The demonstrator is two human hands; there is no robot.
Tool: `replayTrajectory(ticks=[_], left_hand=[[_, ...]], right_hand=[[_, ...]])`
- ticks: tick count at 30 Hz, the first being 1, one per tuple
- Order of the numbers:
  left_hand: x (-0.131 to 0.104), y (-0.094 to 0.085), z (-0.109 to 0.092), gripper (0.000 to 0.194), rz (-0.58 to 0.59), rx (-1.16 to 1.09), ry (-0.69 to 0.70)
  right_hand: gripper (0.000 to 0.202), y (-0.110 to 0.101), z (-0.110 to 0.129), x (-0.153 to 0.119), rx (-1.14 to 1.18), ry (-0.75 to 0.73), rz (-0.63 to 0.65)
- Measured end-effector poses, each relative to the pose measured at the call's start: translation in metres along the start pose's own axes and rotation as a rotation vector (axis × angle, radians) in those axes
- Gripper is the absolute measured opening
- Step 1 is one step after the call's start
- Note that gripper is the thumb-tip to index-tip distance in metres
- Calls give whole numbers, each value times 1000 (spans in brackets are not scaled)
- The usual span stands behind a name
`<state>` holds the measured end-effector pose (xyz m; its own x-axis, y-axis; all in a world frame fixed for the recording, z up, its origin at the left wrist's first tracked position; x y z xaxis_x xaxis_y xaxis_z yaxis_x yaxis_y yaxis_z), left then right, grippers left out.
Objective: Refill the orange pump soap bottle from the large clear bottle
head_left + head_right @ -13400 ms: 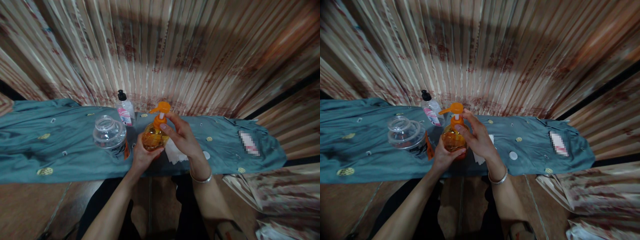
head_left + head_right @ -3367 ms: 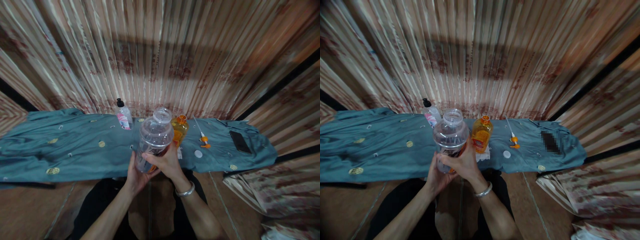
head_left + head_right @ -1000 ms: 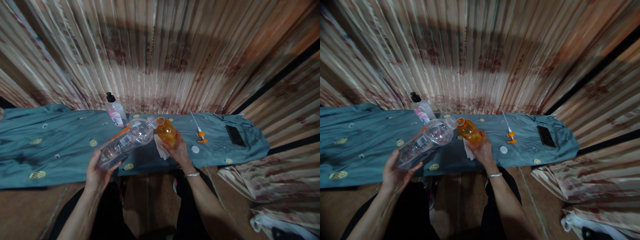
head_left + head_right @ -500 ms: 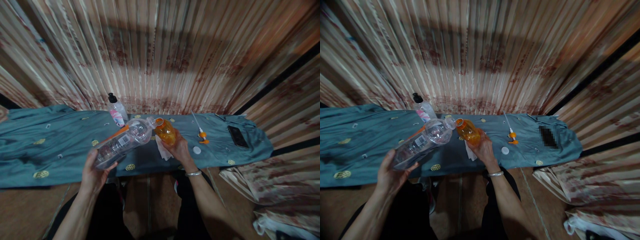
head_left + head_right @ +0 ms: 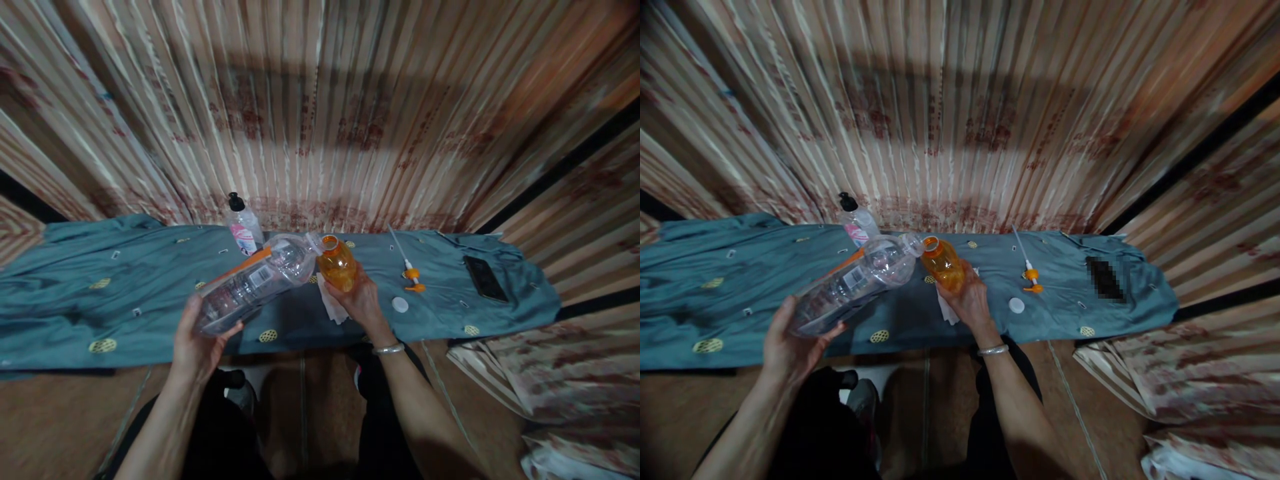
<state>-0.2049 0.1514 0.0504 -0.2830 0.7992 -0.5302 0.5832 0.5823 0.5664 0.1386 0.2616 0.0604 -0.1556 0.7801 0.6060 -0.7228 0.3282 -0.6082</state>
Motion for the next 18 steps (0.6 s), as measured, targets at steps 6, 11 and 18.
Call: replayTrajectory(ticks=[6, 11, 18], left_hand=[[-9, 4, -7, 40, 14, 41, 26], [-9, 4, -3, 46, -4, 49, 21], [-5, 3, 2, 45, 10, 58, 4]], right_hand=[[62, 0, 0, 0, -29, 16, 2], [67, 0, -3, 0, -14, 25, -16], [61, 0, -4, -2, 26, 32, -41]])
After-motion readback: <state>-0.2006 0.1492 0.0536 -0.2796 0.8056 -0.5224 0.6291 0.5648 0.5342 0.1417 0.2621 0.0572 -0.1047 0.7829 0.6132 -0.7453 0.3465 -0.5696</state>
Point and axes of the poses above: each hand's wrist, its own x-axis towards the middle knuckle, its own y-axis out of the palm, z = x × y, the point moved 10 cm from there along x, towards the middle knuckle, and after that the axes turned 14 degrees about -y, right-handed, at the moved point
